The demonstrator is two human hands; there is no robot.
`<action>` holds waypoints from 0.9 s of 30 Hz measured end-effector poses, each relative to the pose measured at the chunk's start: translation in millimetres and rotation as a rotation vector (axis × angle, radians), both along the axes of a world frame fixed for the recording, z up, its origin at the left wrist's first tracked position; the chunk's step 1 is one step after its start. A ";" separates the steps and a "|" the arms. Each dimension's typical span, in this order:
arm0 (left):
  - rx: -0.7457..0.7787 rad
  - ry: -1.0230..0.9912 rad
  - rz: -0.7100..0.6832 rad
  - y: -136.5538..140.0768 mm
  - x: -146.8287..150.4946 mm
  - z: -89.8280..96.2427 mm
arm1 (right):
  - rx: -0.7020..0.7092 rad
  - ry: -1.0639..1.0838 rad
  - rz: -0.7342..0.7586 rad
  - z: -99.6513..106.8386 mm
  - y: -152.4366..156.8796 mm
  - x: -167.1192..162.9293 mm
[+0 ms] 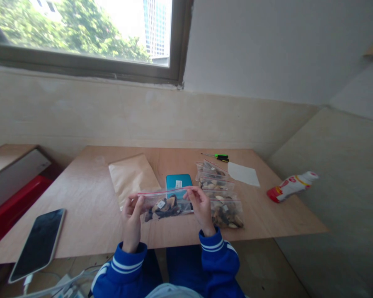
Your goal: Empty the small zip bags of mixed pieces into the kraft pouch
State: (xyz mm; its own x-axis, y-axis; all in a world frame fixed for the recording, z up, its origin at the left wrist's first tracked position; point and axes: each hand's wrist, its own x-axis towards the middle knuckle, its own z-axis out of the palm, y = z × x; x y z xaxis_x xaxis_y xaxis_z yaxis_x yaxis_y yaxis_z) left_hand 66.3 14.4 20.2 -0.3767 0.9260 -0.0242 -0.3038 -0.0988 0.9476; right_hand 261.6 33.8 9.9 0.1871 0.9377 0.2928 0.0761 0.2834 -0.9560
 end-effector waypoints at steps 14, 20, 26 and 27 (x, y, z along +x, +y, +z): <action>0.040 -0.143 -0.008 -2.0 1.3 0.6 | -0.008 -0.015 -0.037 1.9 -2.2 -4.1; 0.041 -0.161 -0.076 -1.3 0.9 -4.9 | -0.013 -0.003 -0.087 2.6 -3.4 -5.2; 0.042 -0.032 -0.063 -0.7 -0.2 -10.0 | -0.024 -0.004 -0.135 2.9 -3.5 -5.6; 0.044 -0.008 -0.056 -0.8 -0.5 -10.1 | -0.025 -0.002 -0.139 3.0 -3.6 -5.9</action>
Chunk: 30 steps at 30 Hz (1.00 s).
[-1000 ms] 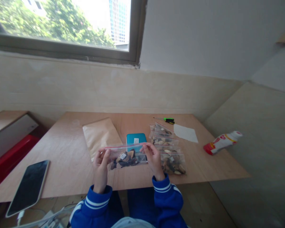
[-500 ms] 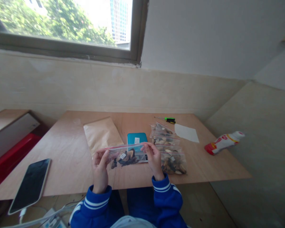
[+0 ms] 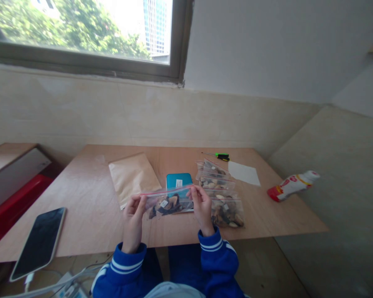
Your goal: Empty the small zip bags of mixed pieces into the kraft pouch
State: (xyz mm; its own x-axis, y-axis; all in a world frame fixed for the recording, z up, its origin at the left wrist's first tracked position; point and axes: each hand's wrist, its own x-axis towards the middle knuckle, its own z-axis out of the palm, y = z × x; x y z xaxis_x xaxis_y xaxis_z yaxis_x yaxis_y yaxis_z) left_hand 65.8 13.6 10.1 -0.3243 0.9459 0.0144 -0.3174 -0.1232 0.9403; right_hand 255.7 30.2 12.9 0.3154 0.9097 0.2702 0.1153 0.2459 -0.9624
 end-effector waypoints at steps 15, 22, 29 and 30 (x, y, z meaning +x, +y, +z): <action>0.023 0.082 0.098 -5.4 8.8 5.7 | 0.019 0.053 -0.033 3.0 -2.2 -2.3; 0.035 -0.006 0.025 -2.6 10.9 2.3 | -0.001 0.086 0.219 -2.6 -1.2 0.9; 0.041 -0.045 -0.052 -4.8 12.4 5.1 | 0.030 0.072 0.159 -2.0 -2.0 -0.2; 0.035 -0.027 -0.057 -4.8 12.4 5.3 | 0.030 0.067 0.147 -1.6 -2.3 -0.3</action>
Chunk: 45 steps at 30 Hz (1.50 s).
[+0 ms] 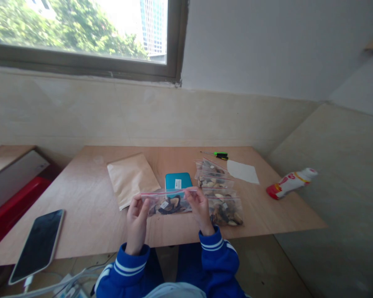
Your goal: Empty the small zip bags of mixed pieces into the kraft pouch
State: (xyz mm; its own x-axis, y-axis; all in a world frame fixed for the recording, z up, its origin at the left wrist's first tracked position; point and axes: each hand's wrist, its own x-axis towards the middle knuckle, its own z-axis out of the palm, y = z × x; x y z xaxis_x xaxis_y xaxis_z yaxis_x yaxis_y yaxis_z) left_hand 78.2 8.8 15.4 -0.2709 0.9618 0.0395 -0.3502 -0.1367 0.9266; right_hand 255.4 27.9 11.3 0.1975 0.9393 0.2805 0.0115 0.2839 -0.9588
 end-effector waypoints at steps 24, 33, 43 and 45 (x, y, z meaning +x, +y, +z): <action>-0.066 0.358 0.119 -0.2 -4.0 9.5 | 0.043 -0.042 0.089 7.4 -4.2 -4.7; -0.072 0.254 0.029 -3.1 -3.2 12.0 | 0.061 -0.064 0.130 5.3 -4.8 -6.8; -0.064 0.147 -0.081 -0.7 -7.6 -2.0 | 0.062 -0.062 0.102 6.9 -6.3 -5.7; -0.069 0.163 -0.105 -0.8 -7.4 -0.4 | 0.052 -0.063 0.090 7.3 -6.7 -6.5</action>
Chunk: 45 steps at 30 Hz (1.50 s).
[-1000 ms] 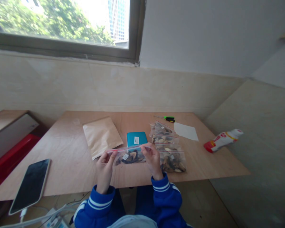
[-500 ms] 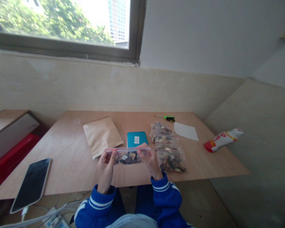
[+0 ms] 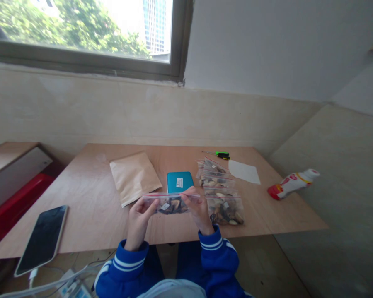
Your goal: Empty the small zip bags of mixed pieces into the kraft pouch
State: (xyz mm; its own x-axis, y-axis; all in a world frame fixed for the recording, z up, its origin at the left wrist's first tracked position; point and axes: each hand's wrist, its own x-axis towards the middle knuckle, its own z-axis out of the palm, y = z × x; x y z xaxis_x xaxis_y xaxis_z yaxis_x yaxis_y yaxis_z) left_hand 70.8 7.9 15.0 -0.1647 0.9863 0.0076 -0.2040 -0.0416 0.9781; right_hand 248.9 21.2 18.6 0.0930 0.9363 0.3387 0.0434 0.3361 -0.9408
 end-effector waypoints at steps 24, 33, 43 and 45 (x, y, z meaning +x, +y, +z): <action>0.042 0.118 0.078 -2.8 0.2 2.1 | 0.015 -0.043 0.046 5.8 -1.0 -5.5; 0.096 0.203 0.148 -3.7 1.2 6.1 | 0.021 -0.064 0.087 2.9 -0.2 -5.2; 0.164 0.277 0.063 -3.6 0.8 5.2 | 0.210 -0.556 -0.079 32.7 -5.9 7.0; 0.214 0.278 0.031 -4.2 2.3 6.9 | 0.231 -0.665 -0.099 39.1 -8.5 4.1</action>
State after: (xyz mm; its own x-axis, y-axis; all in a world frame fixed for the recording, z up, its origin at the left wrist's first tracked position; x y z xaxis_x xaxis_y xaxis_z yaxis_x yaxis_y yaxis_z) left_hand 73.1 3.8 21.8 -0.1575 0.9521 0.2621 0.0733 -0.2534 0.9646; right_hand 253.0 12.7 57.7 -0.1216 0.8315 0.5421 0.6242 0.4887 -0.6096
